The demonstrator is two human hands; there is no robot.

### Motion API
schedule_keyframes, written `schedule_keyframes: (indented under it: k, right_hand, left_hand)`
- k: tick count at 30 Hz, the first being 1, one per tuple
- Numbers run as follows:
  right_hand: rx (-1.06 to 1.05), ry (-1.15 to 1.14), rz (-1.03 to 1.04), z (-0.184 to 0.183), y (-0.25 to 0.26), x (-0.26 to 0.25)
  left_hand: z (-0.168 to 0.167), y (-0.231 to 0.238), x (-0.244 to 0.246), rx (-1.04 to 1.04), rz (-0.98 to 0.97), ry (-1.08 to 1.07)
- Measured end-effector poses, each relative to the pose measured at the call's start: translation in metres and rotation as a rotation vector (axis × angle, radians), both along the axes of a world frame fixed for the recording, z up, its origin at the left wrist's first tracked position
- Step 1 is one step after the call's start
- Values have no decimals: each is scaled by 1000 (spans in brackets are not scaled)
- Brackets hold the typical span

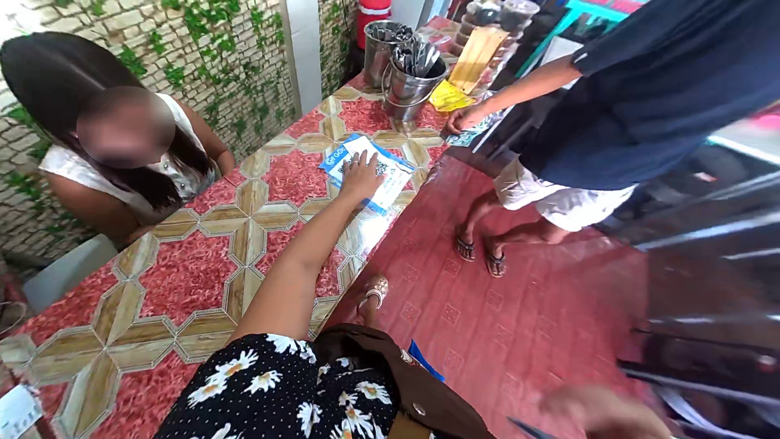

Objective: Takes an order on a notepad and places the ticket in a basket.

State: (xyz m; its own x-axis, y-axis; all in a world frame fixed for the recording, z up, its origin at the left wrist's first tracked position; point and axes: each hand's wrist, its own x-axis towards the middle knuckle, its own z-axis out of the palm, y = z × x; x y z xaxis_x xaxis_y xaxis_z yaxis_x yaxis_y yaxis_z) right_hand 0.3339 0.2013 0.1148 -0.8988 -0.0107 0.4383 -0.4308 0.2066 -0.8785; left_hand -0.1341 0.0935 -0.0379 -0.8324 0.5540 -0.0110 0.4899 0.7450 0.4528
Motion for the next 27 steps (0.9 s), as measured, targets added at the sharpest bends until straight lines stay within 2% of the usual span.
schedule_keyframes:
  k: [3,5,7,10,13,15,18,22,25,27]
  right_hand:
    - [-264,-169,-338,-52,23,-31]
    - [-379,-359,-573,-87,28,-48]
    - [-449,-521,-649,-113,27,-66]
    - [-599,-582,-578,-138,22,-92]
    - [-570,-557,-541,-141,15,-135]
    - [-495,-572,-440,-135,16,-169]
    - [-377,-618,-228,-126,25,-229]
    - [-254,-501,-204,-127,22,-318]
    - [-125,-381,-152,-135,16,-372]
    - [-71,-316,-197,-147,12,-398]
  left_hand:
    - [-1,2,6,-32,9,-3]
    - [1,-4,22,-22,-7,27]
    - [5,-16,44,-6,-24,16]
    - [6,-44,81,-2,-46,-3]
    - [2,-70,109,-27,-81,4]
    - [1,-76,119,-54,-93,-45]
    - [-3,-70,128,-33,-36,-40]
    - [-9,-41,128,29,82,60]
    - [-7,-26,124,4,99,-10]
    - [-5,-24,120,-37,82,-64]
